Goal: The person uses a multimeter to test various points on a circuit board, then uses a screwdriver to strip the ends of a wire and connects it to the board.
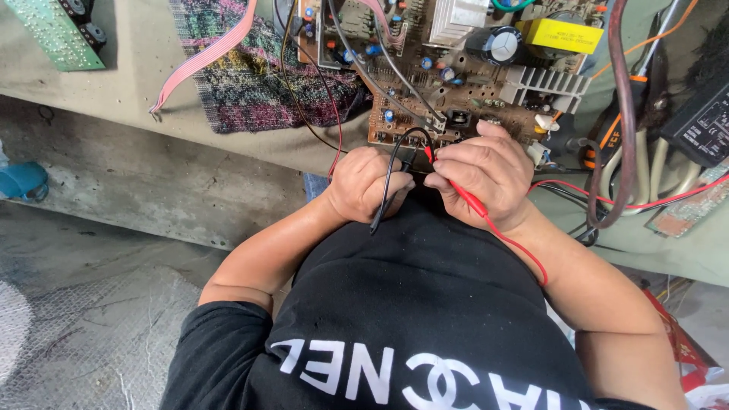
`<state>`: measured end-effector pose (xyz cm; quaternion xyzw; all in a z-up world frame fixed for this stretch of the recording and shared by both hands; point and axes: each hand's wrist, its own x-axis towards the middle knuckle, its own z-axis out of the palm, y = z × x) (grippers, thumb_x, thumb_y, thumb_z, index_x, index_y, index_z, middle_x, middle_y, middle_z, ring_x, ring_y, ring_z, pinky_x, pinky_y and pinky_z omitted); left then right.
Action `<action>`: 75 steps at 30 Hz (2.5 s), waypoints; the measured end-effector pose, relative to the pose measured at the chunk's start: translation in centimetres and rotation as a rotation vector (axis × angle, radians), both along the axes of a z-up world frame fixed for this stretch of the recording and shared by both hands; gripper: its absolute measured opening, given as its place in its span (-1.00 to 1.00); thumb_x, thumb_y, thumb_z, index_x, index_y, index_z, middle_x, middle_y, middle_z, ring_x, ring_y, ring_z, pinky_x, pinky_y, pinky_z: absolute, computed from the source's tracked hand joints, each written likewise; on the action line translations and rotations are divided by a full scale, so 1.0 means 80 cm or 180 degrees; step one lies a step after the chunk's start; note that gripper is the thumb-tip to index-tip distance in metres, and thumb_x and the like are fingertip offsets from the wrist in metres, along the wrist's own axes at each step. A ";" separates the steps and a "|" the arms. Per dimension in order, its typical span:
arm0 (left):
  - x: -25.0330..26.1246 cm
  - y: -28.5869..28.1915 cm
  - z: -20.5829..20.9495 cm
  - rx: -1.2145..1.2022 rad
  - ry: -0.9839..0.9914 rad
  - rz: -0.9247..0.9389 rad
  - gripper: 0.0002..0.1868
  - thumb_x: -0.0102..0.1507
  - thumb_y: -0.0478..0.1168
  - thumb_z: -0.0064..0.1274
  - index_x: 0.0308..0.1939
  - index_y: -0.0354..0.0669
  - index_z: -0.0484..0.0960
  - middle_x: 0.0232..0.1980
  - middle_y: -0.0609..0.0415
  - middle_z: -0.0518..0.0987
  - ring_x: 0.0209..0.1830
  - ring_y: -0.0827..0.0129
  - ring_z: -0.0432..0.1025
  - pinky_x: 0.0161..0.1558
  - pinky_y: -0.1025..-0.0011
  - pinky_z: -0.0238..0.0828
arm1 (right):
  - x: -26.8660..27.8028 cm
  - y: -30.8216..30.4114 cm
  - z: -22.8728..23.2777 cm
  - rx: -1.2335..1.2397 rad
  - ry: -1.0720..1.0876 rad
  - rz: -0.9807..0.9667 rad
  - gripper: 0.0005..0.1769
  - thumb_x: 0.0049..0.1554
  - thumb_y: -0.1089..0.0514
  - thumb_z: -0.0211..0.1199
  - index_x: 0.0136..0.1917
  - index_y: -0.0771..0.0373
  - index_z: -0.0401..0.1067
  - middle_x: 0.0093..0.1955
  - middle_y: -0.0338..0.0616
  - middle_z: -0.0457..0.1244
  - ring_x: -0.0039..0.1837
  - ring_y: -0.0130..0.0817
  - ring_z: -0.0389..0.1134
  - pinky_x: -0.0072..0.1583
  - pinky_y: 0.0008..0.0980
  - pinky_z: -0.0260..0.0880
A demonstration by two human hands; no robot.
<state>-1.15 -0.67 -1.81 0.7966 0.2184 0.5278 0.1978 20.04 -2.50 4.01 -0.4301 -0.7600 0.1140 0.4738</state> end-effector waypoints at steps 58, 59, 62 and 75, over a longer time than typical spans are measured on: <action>-0.008 -0.005 -0.017 -0.0408 0.0238 -0.0484 -0.91 0.23 -0.32 0.13 -0.20 -0.19 0.69 -0.27 -0.18 0.54 -0.51 -0.09 0.42 -0.48 0.08 0.38 | 0.008 0.006 0.031 0.0156 0.0447 -0.0369 -0.72 0.29 0.07 0.20 -0.23 0.14 0.54 -0.15 -0.18 0.38 -0.18 -0.17 0.42 0.15 -0.13 0.48; -0.004 -0.004 -0.017 -0.0320 0.0117 -0.0357 -0.94 0.22 -0.34 0.15 -0.24 -0.21 0.69 -0.32 -0.17 0.55 -0.55 -0.03 0.41 -0.50 0.11 0.39 | 0.007 0.007 0.031 0.0195 0.0516 -0.0356 -0.71 0.29 0.08 0.18 -0.25 0.13 0.55 -0.17 -0.19 0.39 -0.21 -0.18 0.41 0.11 -0.14 0.50; 0.003 -0.005 -0.013 -0.0216 -0.0022 -0.0183 -0.97 0.24 -0.34 0.16 -0.29 -0.22 0.68 -0.39 -0.17 0.55 -0.62 0.01 0.39 -0.55 0.15 0.37 | 0.009 0.010 0.032 0.0249 0.0574 -0.0300 -0.69 0.30 0.11 0.16 -0.26 0.13 0.56 -0.19 -0.20 0.38 -0.24 -0.20 0.39 0.07 -0.16 0.52; 0.013 -0.005 -0.007 0.0133 -0.0073 0.0233 -0.83 0.32 -0.26 0.14 -0.37 -0.19 0.70 -0.44 -0.15 0.54 -0.67 0.13 0.29 -0.55 0.27 0.29 | 0.006 -0.002 0.028 0.0144 0.0535 -0.0421 -0.75 0.29 0.06 0.24 -0.20 0.12 0.58 -0.17 -0.21 0.41 -0.17 -0.18 0.45 0.24 -0.16 0.45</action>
